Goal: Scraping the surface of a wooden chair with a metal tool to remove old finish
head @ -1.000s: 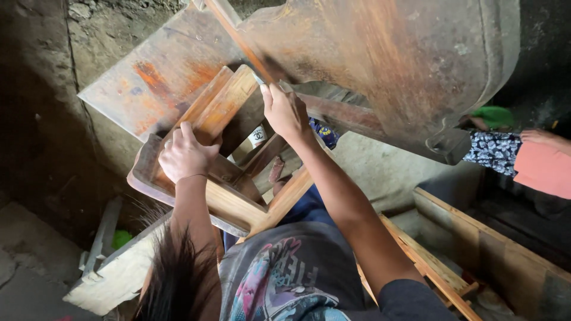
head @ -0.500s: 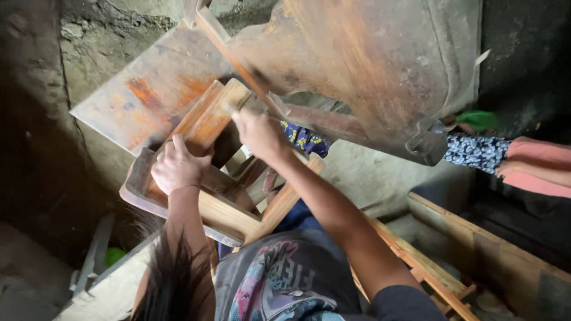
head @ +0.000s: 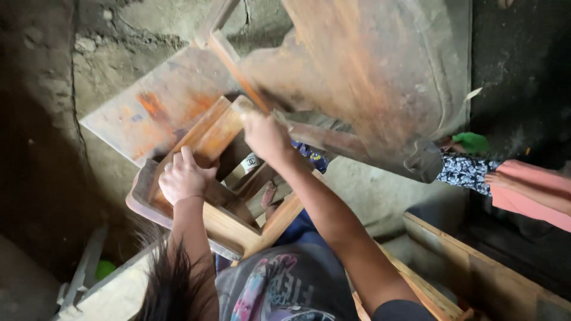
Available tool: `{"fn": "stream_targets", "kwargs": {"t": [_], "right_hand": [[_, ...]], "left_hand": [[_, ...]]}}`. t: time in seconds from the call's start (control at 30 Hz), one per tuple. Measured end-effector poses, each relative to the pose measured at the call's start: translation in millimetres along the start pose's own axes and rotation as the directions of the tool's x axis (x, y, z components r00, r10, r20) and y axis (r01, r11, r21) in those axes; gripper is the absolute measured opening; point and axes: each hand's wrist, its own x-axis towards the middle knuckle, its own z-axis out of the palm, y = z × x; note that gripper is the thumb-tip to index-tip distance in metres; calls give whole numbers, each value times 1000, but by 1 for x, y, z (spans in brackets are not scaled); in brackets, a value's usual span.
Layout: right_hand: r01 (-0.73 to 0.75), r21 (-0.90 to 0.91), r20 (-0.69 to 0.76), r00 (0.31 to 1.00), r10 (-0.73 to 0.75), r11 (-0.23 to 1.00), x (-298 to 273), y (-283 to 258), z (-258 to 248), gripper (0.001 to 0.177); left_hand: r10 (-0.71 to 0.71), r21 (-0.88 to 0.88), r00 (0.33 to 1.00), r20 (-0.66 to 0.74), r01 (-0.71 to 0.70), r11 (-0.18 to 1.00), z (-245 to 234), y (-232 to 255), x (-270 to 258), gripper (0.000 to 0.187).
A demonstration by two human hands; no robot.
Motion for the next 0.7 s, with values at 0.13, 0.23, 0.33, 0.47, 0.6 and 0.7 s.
{"fn": "stream_targets", "kwargs": {"t": [0.13, 0.23, 0.33, 0.47, 0.6, 0.7], "right_hand": [[-8, 41, -49, 999, 10, 999, 10, 8, 13, 22], [147, -75, -32, 988, -149, 986, -8, -14, 2, 29], [139, 48, 41, 989, -141, 989, -8, -13, -9, 24], [121, 180, -57, 992, -112, 976, -10, 0, -26, 11], [10, 198, 5, 1000, -11, 980, -9, 23, -7, 18], [106, 319, 65, 989, -133, 942, -31, 5, -18, 13]], "left_hand": [[0, 15, 1000, 7, 0, 1000, 2, 0, 2, 43], [-9, -1, 1000, 16, 9, 1000, 6, 2, 4, 45], [-25, 4, 997, 67, 25, 1000, 1, 1, 6, 46], [-10, 1, 1000, 28, 10, 1000, 1, -1, 1, 43], [-14, -12, 1000, -7, 14, 1000, 8, -1, 2, 44], [-21, 18, 999, -29, 22, 1000, 7, 1, 2, 42]]}}
